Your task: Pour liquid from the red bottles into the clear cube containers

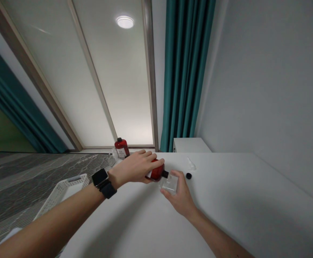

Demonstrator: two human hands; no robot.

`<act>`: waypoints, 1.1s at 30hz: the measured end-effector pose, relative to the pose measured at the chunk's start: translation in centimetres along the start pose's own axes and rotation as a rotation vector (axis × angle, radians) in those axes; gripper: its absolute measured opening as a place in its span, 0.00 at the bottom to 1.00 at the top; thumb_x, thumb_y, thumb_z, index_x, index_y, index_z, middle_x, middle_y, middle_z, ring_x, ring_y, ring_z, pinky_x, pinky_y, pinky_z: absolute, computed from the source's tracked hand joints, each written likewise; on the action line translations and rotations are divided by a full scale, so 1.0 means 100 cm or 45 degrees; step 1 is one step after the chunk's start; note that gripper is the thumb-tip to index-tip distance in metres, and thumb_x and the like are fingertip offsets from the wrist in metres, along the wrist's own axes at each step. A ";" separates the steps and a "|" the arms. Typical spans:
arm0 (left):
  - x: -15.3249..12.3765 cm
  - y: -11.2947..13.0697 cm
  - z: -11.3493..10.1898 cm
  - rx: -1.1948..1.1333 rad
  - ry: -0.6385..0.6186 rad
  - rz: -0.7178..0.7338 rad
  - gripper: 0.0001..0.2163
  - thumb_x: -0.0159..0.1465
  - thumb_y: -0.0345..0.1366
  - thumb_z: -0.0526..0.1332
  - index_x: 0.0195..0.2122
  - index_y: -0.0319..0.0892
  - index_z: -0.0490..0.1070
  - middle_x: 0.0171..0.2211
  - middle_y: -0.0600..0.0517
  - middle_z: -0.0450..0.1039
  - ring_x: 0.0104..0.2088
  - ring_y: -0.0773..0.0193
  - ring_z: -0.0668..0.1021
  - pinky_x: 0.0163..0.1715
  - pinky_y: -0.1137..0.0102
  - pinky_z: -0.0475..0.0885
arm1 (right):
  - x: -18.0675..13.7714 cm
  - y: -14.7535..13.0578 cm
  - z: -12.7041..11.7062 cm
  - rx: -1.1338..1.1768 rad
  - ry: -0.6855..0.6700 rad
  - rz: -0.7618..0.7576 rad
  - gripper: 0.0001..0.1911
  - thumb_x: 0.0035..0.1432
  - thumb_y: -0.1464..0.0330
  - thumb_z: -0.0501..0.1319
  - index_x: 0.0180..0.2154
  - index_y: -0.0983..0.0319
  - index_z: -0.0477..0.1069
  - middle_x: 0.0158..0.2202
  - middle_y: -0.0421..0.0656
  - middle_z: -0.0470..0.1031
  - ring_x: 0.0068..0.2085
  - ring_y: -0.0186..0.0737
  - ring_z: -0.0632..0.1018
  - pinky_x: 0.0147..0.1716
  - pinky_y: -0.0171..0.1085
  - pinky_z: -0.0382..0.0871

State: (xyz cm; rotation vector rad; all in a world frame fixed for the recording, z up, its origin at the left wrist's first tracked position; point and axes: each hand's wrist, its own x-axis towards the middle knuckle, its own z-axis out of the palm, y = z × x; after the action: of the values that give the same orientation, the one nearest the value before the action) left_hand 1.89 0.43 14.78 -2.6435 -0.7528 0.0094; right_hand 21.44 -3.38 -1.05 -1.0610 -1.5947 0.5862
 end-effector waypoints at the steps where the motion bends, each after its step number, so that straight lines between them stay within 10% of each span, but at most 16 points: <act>1: 0.000 0.000 0.000 -0.002 0.002 0.002 0.23 0.62 0.45 0.65 0.55 0.45 0.63 0.44 0.46 0.74 0.40 0.53 0.77 0.41 0.60 0.71 | 0.000 -0.001 0.000 0.004 0.001 0.006 0.32 0.50 0.68 0.68 0.54 0.57 0.59 0.52 0.49 0.69 0.53 0.54 0.74 0.53 0.56 0.71; 33: -0.001 0.000 0.000 0.009 -0.002 -0.010 0.22 0.62 0.45 0.65 0.55 0.45 0.62 0.44 0.47 0.74 0.40 0.53 0.77 0.40 0.61 0.71 | 0.001 -0.002 0.000 0.011 0.022 -0.008 0.31 0.49 0.67 0.68 0.54 0.57 0.60 0.51 0.48 0.69 0.53 0.53 0.74 0.53 0.55 0.71</act>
State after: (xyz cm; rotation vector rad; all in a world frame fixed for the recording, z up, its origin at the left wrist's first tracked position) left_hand 1.86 0.40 14.72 -2.6344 -0.7622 0.0116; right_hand 21.39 -3.38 -0.84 -1.0519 -1.5785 0.5774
